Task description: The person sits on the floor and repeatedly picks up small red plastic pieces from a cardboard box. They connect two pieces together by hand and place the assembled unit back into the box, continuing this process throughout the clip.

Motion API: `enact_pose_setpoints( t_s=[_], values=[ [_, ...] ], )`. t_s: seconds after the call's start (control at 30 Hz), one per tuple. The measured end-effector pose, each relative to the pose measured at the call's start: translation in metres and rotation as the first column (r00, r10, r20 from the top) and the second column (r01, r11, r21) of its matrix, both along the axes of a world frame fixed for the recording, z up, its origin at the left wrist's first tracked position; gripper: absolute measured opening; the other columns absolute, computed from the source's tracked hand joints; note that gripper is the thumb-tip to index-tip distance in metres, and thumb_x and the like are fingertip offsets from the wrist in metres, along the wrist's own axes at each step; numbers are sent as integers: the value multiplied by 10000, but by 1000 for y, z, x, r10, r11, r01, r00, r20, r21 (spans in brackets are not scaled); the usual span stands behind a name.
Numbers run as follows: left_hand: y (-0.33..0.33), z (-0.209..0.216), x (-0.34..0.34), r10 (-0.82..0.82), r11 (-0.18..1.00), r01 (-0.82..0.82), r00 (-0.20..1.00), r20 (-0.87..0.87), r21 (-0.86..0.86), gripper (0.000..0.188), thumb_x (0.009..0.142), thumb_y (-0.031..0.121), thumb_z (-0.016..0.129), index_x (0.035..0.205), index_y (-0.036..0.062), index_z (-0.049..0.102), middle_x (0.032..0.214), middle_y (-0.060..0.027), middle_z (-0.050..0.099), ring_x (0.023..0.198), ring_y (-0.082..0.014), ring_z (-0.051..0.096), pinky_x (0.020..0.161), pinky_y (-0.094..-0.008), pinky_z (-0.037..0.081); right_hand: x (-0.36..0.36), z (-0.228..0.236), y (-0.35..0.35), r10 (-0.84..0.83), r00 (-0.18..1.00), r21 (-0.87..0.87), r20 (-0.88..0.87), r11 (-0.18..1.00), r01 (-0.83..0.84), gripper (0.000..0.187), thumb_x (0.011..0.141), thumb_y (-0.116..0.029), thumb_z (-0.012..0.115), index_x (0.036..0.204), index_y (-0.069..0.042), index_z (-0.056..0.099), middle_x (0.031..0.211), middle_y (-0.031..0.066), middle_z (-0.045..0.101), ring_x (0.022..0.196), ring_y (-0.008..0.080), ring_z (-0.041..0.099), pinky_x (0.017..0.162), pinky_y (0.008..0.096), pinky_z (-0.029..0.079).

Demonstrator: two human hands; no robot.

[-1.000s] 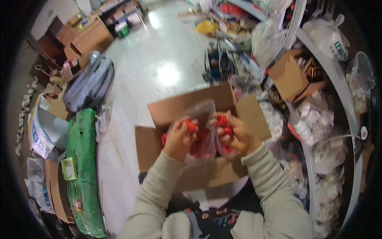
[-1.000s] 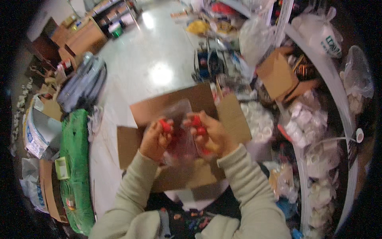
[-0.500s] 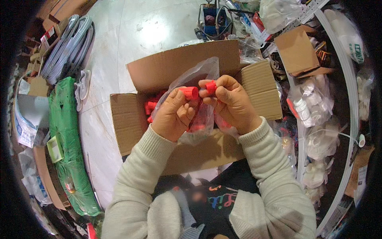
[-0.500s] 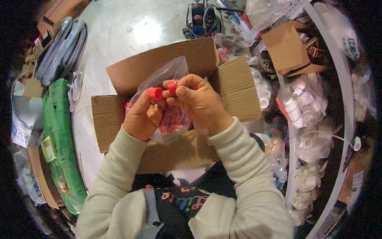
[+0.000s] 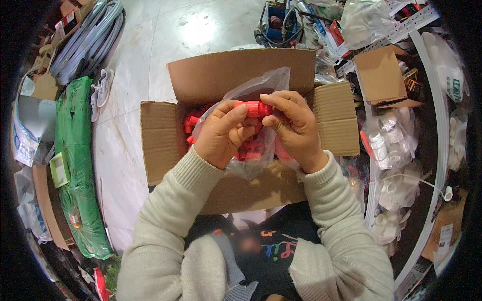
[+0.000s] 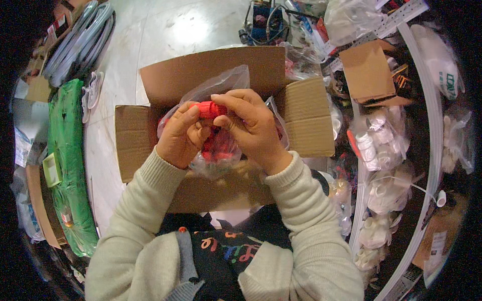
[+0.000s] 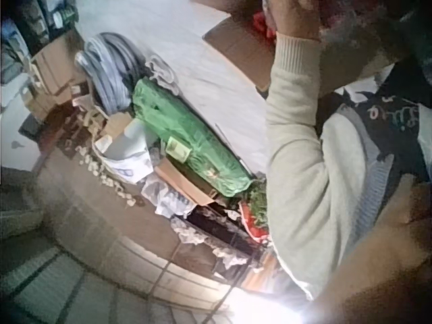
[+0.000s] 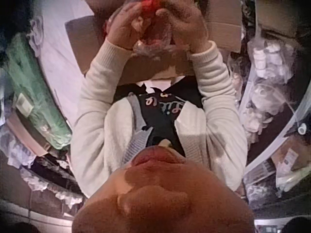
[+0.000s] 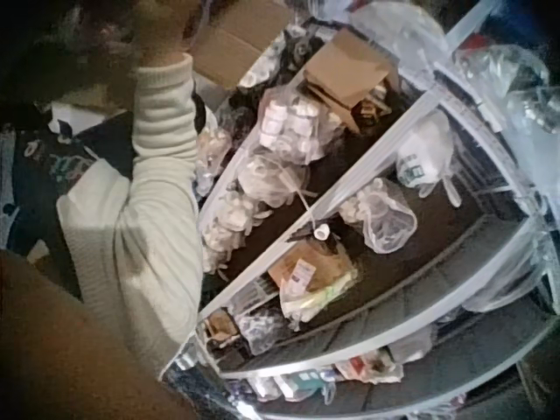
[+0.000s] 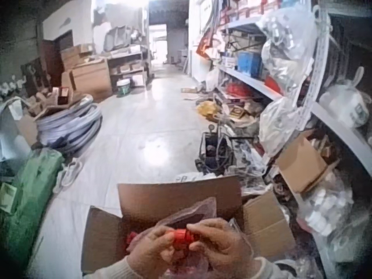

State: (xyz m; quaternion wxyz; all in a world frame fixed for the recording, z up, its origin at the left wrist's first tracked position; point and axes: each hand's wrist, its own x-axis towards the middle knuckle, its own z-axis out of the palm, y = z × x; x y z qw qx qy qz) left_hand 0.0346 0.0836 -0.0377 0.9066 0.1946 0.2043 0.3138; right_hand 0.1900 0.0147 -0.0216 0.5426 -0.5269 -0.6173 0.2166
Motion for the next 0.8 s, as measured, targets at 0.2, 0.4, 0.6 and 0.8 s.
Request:
enact_pose_setpoints(
  t_s=[0.2,0.4,0.6,0.8],
  values=[
    [0,-3,-2,-17,1000,18,997,-75,18,118,830,113,576,911,51,516,848,-83,608,712,-142,615,628,-243,529,-1,-3,-1,13,995,-39,-103,999,-17,327,704,-34,665,1022,-27,592,939,111,588,853,209,557,760,282,435],
    [3,-9,-6,-37,996,47,991,-126,80,123,850,141,549,935,61,513,882,-69,598,744,-143,610,606,-250,534,1,-6,-3,13,1000,11,-14,1000,-13,328,703,-3,646,1025,-29,591,992,133,600,935,246,575,807,309,446],
    [-3,-3,-2,23,994,0,978,-209,110,120,848,153,559,897,59,504,821,-59,594,684,-131,601,542,-233,507,4,-2,-1,-11,987,103,161,995,-6,322,704,5,635,1021,-35,594,1000,132,603,932,266,579,801,326,459],
    [-1,-8,-2,56,954,50,939,-340,296,162,862,220,546,823,71,494,707,-34,574,556,-84,519,476,-194,427,5,-3,0,-20,978,130,208,992,-7,300,713,-10,626,1010,-33,598,983,137,607,910,272,585,776,326,471]
  ],
)
